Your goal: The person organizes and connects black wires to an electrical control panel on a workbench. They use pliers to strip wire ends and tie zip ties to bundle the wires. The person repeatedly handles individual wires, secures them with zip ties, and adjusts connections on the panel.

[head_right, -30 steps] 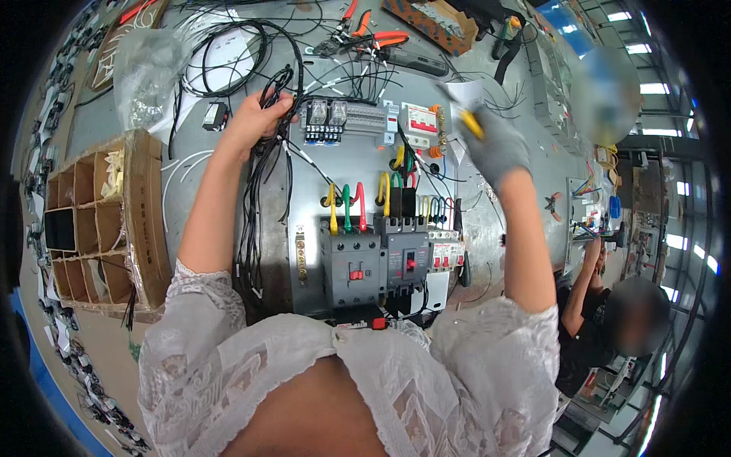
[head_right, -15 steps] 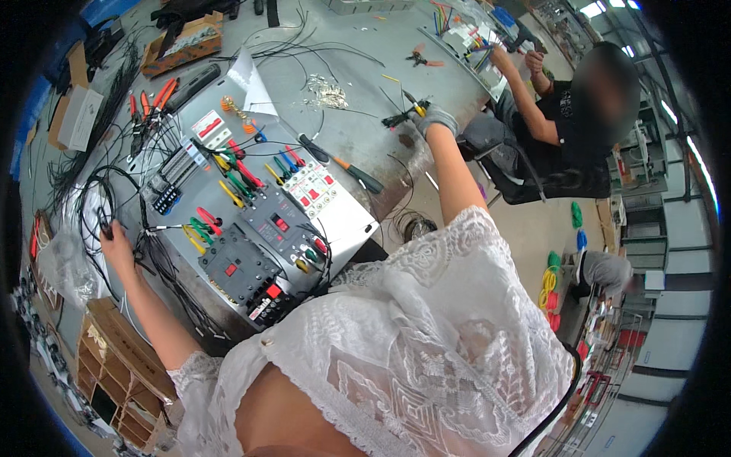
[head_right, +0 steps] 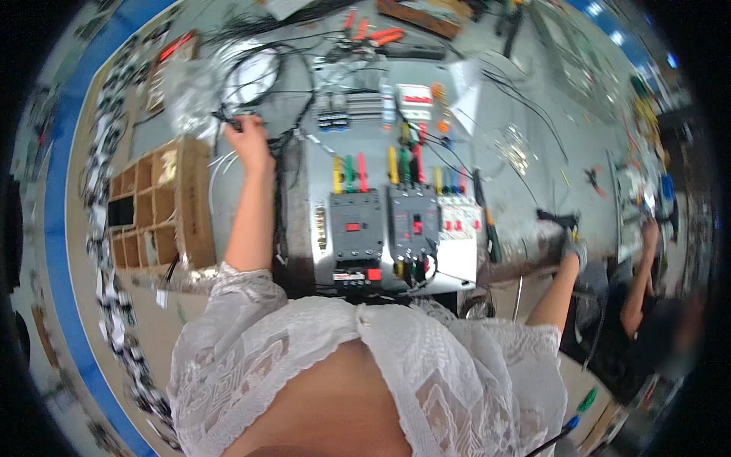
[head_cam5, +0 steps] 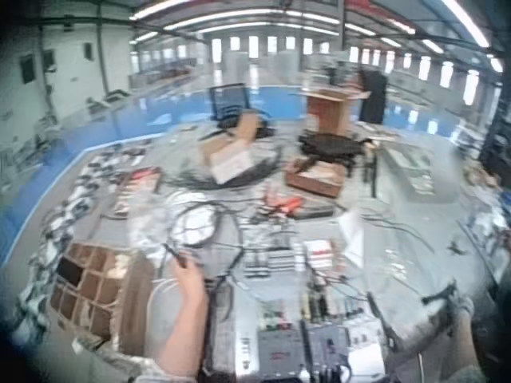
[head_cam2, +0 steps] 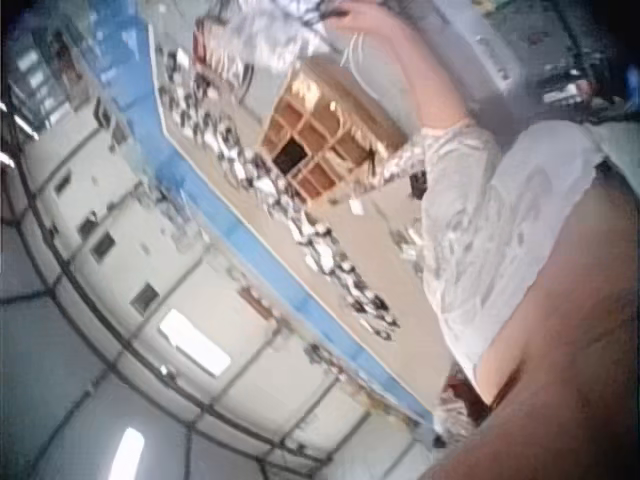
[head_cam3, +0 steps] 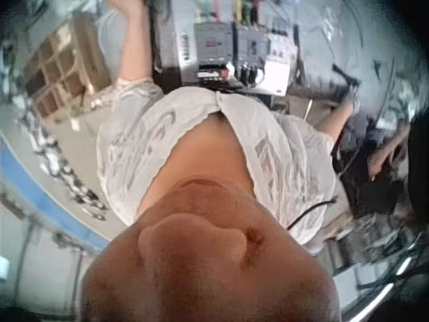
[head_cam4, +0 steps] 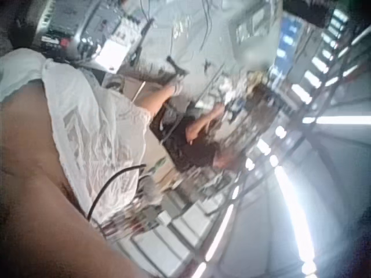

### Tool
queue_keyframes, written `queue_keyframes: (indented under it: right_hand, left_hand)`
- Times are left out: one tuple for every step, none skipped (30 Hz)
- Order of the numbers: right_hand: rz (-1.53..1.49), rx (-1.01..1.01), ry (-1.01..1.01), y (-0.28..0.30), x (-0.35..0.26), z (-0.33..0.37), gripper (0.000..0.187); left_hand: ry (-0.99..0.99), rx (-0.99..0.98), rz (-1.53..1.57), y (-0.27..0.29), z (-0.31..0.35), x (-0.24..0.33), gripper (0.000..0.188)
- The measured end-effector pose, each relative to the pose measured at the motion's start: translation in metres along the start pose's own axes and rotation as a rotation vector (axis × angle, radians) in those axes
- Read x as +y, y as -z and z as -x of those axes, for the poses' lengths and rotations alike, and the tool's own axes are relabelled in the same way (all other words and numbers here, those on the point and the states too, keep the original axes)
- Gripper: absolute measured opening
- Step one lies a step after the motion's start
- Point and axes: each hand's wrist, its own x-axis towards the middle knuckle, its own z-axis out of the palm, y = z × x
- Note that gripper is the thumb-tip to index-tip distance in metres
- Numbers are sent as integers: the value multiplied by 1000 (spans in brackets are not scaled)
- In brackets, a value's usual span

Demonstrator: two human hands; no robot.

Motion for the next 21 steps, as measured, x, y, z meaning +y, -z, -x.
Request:
queue_keyframes:
  right_hand:
    - [14, 1, -26, -6, 0, -5, 67]
    - [38, -10, -36, -9, -1, -8, 67]
    - [75, -14, -32, -8, -2, -10, 67]
    - [110, -18, -27, -8, -7, -14, 67]
    - [143, -23, -33, -4, -9, -15, 68]
    - [164, 3, 30, 1, -13, -17, 66]
    - [187, 29, 90, 8, -19, -22, 64]
    - [207, 58, 149, 19, -31, -23, 63]
    - [102, 63, 286, 34, -51, -18, 59]
    - [-1, 66, 418, 48, -71, -15, 55]
    - [-92, 212, 640, 46, -77, -28, 46]
    - [-167, 195, 767, 81, -156, 41, 39]
    - [-359, 188, 956, 89, -182, 61, 34]
    - [-463, 165, 1127, 98, -221, 95, 32]
    - [-467, 170, 1232, 102, -264, 142, 32]
    - [-469, 43, 1357, 110, -295, 185, 29]
    - [-444, -66, 1511, 124, -323, 238, 28]
    - [-315, 118, 1762, 124, -343, 270, 25]
    - [-59, 103, 1814, 112, -365, 288, 25]
    - [-114, 180, 1974, 101, -376, 304, 24]
    - [193, 123, 1919, 98, -397, 331, 25]
  left_hand:
    - [20, -40, 73, 0, 10, 5, 10]
    - [10, -69, 60, 2, 19, 14, 10]
    - [-21, -84, 56, 5, 23, 17, 12]
    - [-50, -103, 52, 8, 24, 18, 14]
    - [-77, -150, 34, 9, 24, 21, 16]
    - [-103, -201, 17, 12, 21, 23, 18]
    - [-126, -254, 1, 15, 19, 26, 20]
    - [-149, -329, -215, 15, 14, 33, 21]
    - [-175, -402, -439, 16, 8, 43, 22]
    - [-198, -479, -663, 17, 3, 47, 24]
    - [-355, -477, -634, 6, -8, 22, 33]
    - [-313, -476, -737, 16, -7, 26, 35]
    - [-275, -524, -799, 6, -3, 33, 37]
    - [-237, -562, -868, -1, -2, 40, 40]
    - [-132, -617, -897, 0, -2, 49, 43]
    - [-151, -651, -956, 1, -4, 48, 41]
    - [-168, -681, -1017, 4, -8, 45, 39]
    - [-190, -720, -1074, 5, -10, 40, 37]
    - [-270, -738, -1091, 3, -9, 37, 28]
    - [-285, -804, -1122, -1, -7, 38, 26]
    - [-295, -857, -1165, 0, -6, 43, 24]
